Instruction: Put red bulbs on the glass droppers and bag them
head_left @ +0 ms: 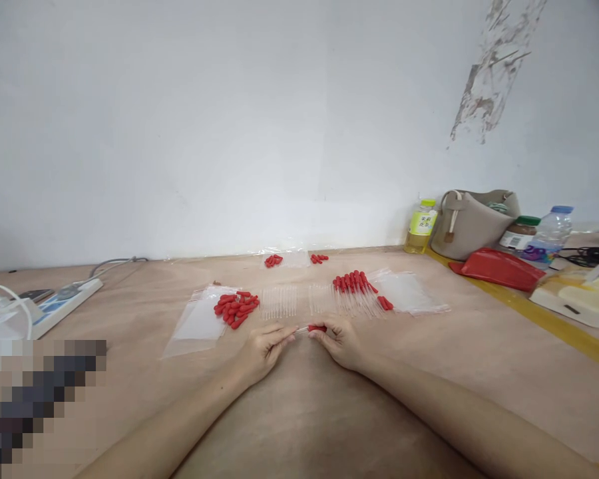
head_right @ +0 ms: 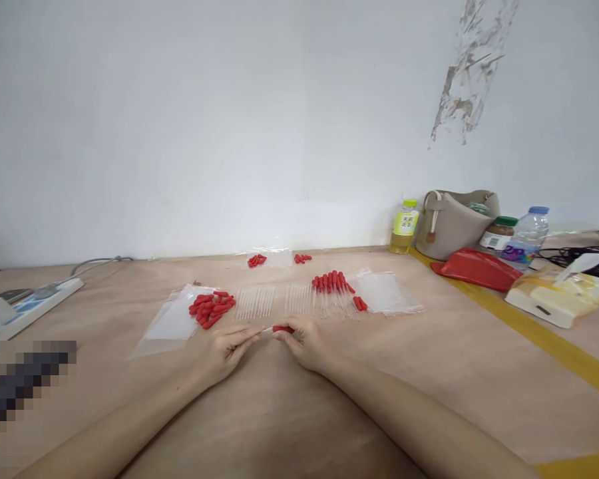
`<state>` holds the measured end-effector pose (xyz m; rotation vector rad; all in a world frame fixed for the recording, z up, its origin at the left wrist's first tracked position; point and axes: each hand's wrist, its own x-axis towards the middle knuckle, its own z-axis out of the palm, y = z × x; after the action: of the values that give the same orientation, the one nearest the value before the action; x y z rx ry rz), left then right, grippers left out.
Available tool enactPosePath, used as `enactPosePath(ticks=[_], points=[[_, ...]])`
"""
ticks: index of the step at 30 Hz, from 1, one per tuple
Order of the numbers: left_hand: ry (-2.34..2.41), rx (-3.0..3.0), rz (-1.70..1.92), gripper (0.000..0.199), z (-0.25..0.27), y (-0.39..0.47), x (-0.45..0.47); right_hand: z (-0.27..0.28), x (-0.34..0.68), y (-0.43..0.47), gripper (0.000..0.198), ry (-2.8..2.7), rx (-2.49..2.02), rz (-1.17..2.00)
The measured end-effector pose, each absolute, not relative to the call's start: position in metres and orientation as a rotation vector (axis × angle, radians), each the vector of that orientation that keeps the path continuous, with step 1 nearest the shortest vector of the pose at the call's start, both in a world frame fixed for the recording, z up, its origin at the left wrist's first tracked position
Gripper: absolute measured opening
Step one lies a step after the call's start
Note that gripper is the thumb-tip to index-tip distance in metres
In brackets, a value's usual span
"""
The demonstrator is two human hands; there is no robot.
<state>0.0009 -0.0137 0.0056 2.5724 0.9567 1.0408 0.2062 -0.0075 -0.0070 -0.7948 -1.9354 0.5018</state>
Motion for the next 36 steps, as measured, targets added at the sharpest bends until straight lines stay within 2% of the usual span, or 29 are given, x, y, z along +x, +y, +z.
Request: enactPosePath(ticks=[13,24,27,31,36], points=[[0.853,2.765,0.891,0.031,-0.001,-0.014,-0.004,-0.005,0.212,-0.012,0.018,-2.205,-0.667,0.235],[0.954,2.781,0.833,0.028,-0.005,-0.018,0.006,-0.009,0.21,-0.008,0.02,-2.308,-0.689,0.195],[0.971,2.705,0.881,0.027,-0.003,-0.017,0.008,-0.001,0.209,-0.007,0.019,-2.262,-0.676,0.293],[1.03,2.552,0.981,0.028,0.005,-0.018,0.009,0.009,0.207,-0.004,0.016,-2.019,-0.726,0.607],[1.199,2.294,1.039,0.035,0.011,-0.015,0.002,0.027,0.223,0.015,0.03,-1.619,-0.825,0.973]])
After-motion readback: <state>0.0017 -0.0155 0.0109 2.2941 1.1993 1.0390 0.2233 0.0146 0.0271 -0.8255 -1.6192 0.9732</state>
